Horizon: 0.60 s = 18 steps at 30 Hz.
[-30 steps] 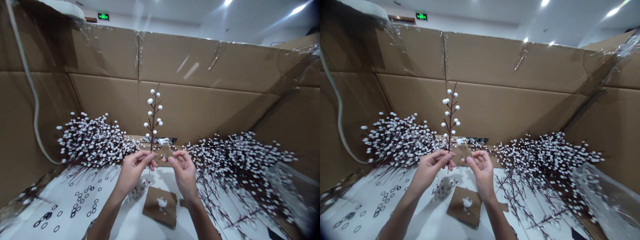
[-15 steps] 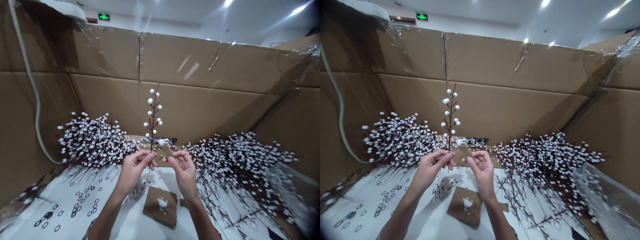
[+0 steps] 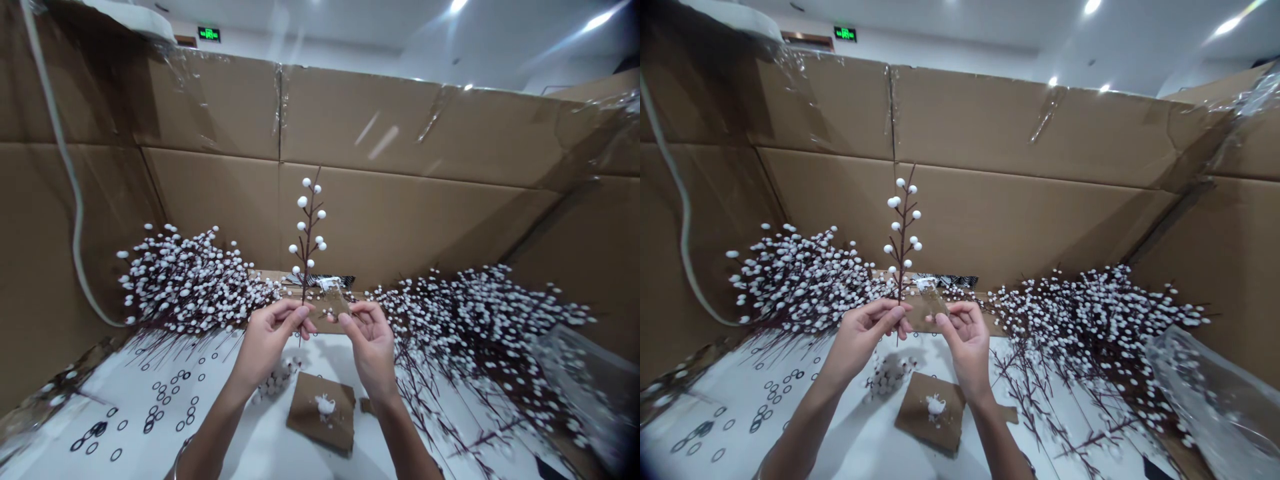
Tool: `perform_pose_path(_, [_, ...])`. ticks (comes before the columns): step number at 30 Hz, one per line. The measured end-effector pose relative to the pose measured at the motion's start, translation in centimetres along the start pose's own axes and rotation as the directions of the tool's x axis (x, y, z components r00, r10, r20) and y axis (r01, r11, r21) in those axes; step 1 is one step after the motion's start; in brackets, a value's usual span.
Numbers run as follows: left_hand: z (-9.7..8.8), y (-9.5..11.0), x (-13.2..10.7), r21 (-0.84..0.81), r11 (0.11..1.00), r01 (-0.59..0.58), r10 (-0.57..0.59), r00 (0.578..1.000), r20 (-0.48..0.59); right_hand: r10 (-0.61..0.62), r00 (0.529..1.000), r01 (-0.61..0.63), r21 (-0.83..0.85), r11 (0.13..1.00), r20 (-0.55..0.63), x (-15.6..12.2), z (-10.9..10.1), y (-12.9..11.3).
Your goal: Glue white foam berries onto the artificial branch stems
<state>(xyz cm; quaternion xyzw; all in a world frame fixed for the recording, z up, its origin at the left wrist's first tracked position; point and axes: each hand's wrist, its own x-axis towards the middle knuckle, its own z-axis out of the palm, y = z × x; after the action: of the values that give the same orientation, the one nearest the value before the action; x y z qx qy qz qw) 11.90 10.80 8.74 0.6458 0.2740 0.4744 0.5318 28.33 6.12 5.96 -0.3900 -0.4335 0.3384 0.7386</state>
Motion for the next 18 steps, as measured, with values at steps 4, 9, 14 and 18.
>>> perform_pose_path(4, [0.0,-0.02,0.08,-0.009,1.0,-0.005,0.005,1.0,0.004,-0.005,1.0,0.005,0.002,1.0,-0.003,-0.06,-0.02,-0.1])
perform_pose_path(9, [0.0,0.0,0.08,-0.021,1.0,0.003,-0.003,1.0,0.005,-0.015,1.0,0.015,-0.016,1.0,0.004,-0.08,-0.08,-0.08])
perform_pose_path(14, [0.0,-0.06,0.02,-0.018,1.0,0.001,-0.001,1.0,0.009,-0.005,1.0,0.006,-0.031,1.0,0.011,0.0,-0.13,-0.12])
perform_pose_path(18, [-0.07,-0.16,0.02,-0.031,1.0,0.003,-0.003,1.0,0.008,-0.082,0.995,0.08,-0.038,0.996,-0.061,0.24,-0.52,-0.21])
